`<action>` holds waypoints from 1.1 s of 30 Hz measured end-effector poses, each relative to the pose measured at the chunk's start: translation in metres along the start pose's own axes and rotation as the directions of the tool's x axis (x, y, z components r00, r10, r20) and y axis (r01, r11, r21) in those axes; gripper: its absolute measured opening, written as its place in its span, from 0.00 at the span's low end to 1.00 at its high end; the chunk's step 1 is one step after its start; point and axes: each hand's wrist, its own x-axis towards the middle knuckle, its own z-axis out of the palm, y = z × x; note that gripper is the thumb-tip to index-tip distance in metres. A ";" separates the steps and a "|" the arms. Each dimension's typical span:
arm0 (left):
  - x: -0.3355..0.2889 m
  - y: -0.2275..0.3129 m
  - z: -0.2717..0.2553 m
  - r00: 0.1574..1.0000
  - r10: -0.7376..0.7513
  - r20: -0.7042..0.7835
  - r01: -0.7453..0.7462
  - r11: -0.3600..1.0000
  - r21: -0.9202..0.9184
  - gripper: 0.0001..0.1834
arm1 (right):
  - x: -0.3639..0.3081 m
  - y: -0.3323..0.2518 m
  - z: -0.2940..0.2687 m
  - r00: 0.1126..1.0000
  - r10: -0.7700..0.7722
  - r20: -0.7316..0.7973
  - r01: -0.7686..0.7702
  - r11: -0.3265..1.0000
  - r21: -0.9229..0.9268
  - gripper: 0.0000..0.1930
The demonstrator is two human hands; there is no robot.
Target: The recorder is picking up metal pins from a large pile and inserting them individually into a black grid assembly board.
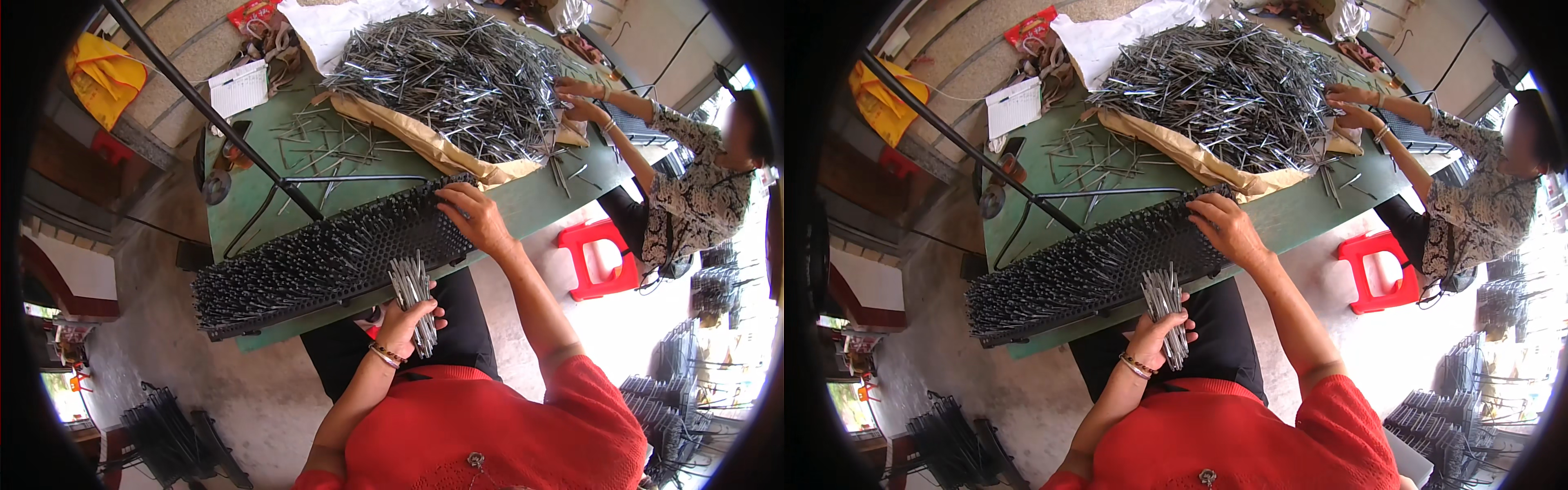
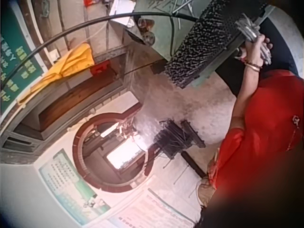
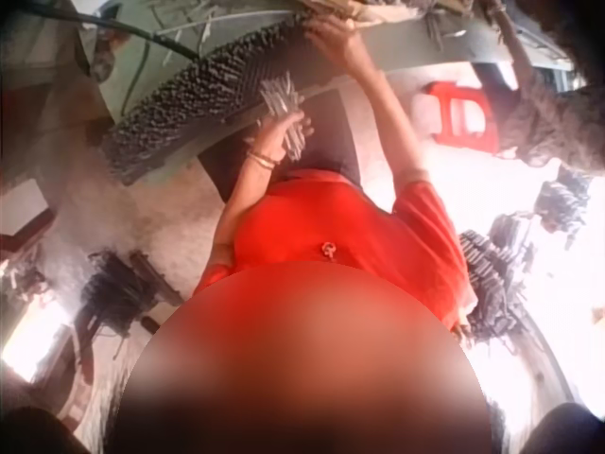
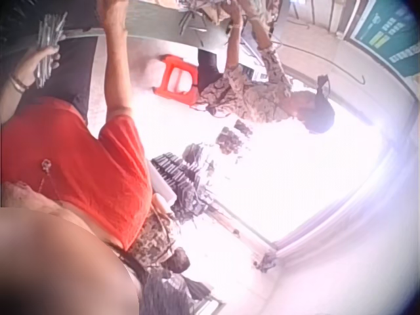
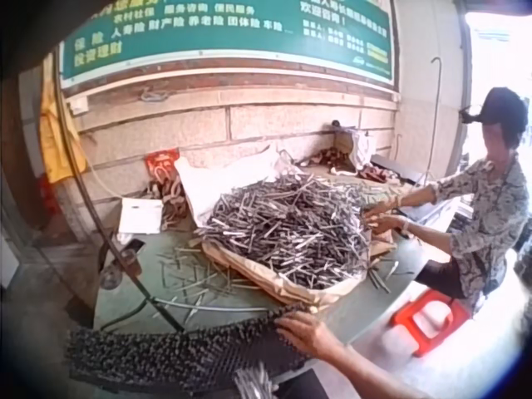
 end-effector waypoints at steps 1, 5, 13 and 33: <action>-0.001 0.000 0.000 1.000 0.000 -0.001 0.000 1.000 -0.001 0.21 | 0.000 -0.001 0.000 1.000 0.000 0.001 0.000 1.000 0.001 0.10; -0.003 0.002 0.000 0.999 0.003 0.050 -0.002 1.000 -0.011 0.22 | -0.003 -0.021 -0.010 0.985 0.172 -0.019 -0.169 0.980 0.102 0.10; -0.008 0.007 0.006 0.979 0.059 0.194 -0.061 0.998 0.003 0.26 | -0.031 -0.053 -0.003 0.694 0.436 0.573 -0.710 0.547 0.443 0.13; 0.005 0.002 0.004 0.989 -0.029 0.145 0.022 0.999 0.047 0.25 | 0.007 -0.002 -0.037 0.921 0.364 -0.137 -0.335 0.921 0.198 0.09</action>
